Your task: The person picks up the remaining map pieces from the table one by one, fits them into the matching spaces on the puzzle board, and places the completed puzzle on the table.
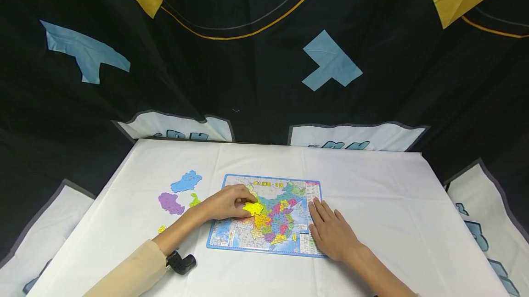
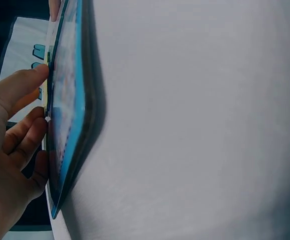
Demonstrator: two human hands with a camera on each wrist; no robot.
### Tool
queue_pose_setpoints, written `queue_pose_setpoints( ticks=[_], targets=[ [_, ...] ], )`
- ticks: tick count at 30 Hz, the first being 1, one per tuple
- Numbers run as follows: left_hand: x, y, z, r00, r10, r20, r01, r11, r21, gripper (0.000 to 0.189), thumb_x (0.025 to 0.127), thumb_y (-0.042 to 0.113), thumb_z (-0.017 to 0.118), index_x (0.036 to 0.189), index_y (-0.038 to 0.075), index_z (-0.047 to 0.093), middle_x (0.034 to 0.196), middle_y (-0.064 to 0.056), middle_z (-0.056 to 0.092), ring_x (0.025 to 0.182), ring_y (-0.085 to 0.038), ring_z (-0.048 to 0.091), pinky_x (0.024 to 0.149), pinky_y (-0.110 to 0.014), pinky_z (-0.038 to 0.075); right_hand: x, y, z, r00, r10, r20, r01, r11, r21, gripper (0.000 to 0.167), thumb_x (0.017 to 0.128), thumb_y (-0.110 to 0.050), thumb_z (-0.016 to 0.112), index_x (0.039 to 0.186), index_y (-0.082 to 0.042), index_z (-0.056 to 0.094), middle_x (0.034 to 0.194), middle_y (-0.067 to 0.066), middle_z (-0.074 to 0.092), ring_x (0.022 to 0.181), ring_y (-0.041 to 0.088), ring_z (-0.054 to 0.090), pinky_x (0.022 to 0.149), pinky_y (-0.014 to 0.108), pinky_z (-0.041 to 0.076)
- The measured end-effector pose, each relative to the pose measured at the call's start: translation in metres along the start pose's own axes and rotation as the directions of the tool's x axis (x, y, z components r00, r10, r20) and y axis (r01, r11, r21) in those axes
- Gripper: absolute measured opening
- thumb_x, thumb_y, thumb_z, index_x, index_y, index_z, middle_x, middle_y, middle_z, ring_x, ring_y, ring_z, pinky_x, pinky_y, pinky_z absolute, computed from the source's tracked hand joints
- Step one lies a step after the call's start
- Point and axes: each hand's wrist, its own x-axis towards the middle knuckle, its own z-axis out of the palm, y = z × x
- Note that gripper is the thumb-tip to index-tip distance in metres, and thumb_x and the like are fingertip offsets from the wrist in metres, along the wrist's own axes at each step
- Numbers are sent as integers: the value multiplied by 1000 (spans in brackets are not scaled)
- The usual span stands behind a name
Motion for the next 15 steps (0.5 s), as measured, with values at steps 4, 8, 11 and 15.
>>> queue_pose_setpoints(
  ticks=[4,8,11,15],
  targets=[
    [0,-1,1,999,39,0,-39,999,-26,34,85,23,81,117,16,76,104,9,62,91,-9,53,81,-24,47,0,0,1,1000,2,1,-2,1000,-1,57,106,-29,45,152,4,34,158,22,30,144,40,28,109,62,28],
    [0,-1,2,998,67,17,-66,997,-34,33,86,22,81,117,15,76,103,10,59,90,-10,52,78,-24,46,0,1,2,1000,-2,3,2,1000,2,57,107,-29,45,152,4,34,158,22,29,144,40,28,109,62,28],
    [0,0,2,998,63,31,-63,998,-24,33,87,21,80,119,15,75,103,10,58,90,-11,51,79,-24,46,0,1,2,1000,-5,6,5,1000,5,57,107,-29,44,152,4,33,158,22,29,144,40,28,109,63,28],
    [1,0,1,997,71,38,-71,997,-6,33,88,19,78,120,15,75,107,9,60,94,-10,52,83,-26,46,0,0,1,1000,-4,2,4,1000,1,57,107,-29,45,152,4,34,158,22,29,144,40,28,109,62,28]
  ],
)
